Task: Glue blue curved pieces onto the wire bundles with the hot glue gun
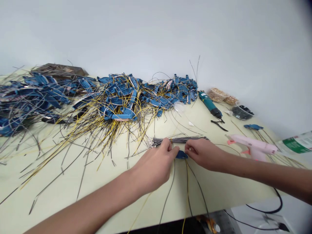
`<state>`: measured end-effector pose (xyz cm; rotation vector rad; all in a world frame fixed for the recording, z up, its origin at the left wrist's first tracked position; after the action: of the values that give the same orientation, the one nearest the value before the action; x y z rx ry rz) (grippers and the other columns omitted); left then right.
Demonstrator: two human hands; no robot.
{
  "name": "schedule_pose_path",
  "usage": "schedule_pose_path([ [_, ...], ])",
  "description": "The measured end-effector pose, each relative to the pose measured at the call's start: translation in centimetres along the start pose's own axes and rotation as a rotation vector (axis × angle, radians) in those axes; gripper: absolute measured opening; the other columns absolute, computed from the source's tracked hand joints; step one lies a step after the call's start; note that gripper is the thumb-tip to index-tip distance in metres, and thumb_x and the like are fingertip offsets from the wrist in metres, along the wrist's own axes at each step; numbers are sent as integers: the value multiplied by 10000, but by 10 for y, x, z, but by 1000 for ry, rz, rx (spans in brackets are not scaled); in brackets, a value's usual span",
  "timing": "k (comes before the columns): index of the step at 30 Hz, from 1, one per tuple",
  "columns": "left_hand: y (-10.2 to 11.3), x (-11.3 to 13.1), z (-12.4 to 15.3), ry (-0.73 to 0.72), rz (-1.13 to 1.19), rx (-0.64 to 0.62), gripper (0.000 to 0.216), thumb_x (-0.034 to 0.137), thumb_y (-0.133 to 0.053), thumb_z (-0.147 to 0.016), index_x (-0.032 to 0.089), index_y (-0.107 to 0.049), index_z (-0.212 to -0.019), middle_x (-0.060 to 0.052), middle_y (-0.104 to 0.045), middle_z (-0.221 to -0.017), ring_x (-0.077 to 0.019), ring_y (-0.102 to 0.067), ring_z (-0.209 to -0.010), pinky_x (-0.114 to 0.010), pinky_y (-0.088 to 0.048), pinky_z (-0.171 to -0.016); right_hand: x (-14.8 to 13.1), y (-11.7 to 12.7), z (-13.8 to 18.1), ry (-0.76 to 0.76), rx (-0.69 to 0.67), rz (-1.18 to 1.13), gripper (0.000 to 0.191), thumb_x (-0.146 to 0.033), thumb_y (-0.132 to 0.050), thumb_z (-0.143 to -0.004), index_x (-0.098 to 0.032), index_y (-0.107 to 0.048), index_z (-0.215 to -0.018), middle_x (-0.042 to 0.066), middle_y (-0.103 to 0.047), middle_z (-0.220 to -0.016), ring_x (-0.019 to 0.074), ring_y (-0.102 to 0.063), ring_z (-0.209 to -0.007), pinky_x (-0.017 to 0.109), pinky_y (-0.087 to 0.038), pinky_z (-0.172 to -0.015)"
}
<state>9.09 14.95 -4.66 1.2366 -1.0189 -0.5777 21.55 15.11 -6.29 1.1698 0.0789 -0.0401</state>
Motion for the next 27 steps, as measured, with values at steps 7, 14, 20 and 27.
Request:
schedule_pose_path([
  [7, -1, -1, 1, -1, 3, 3, 487, 98, -366, -873, 226, -437, -1338, -99, -485, -1087, -176, -534, -587, -374, -502, -560, 1, -3, 4, 28, 69, 5, 222, -357, -558, -955, -148, -632, -940, 4, -653, -851, 143, -638, -779, 346, -535, -747],
  [14, -2, -3, 0, 10, -2, 6, 454, 131, -343, -902, 221, -441, -1335, -103, -483, -1092, -179, -544, -596, -378, -502, -569, -1, -3, 3, 47, 82, 23, 223, -356, -557, -955, -147, -630, -928, -2, -647, -829, 135, -633, -748, 332, -536, -724],
  [20, -4, -5, 1, 9, 2, 17, 442, 144, -324, -918, 230, -435, -1337, -95, -473, -1092, -179, -547, -606, -372, -499, -578, -4, -2, 3, 82, 63, 56, 221, -351, -559, -955, -146, -634, -919, -1, -652, -831, 135, -637, -752, 334, -539, -729],
  [27, -3, -4, 1, 5, 5, 6, 458, 143, -332, -912, 241, -424, -1350, -93, -469, -1094, -186, -546, -619, -376, -496, -577, -6, -1, 2, 90, 57, 95, 217, -345, -558, -957, -145, -634, -918, 1, -655, -837, 137, -641, -761, 336, -541, -735],
])
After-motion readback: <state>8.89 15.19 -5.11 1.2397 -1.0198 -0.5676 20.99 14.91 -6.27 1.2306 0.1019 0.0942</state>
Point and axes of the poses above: each hand's wrist, its own z-axis away from the middle knuckle, its own y-axis out of the back of the hand, x = y × z, the point moved 9 cm from there along -z, towards the middle knuckle
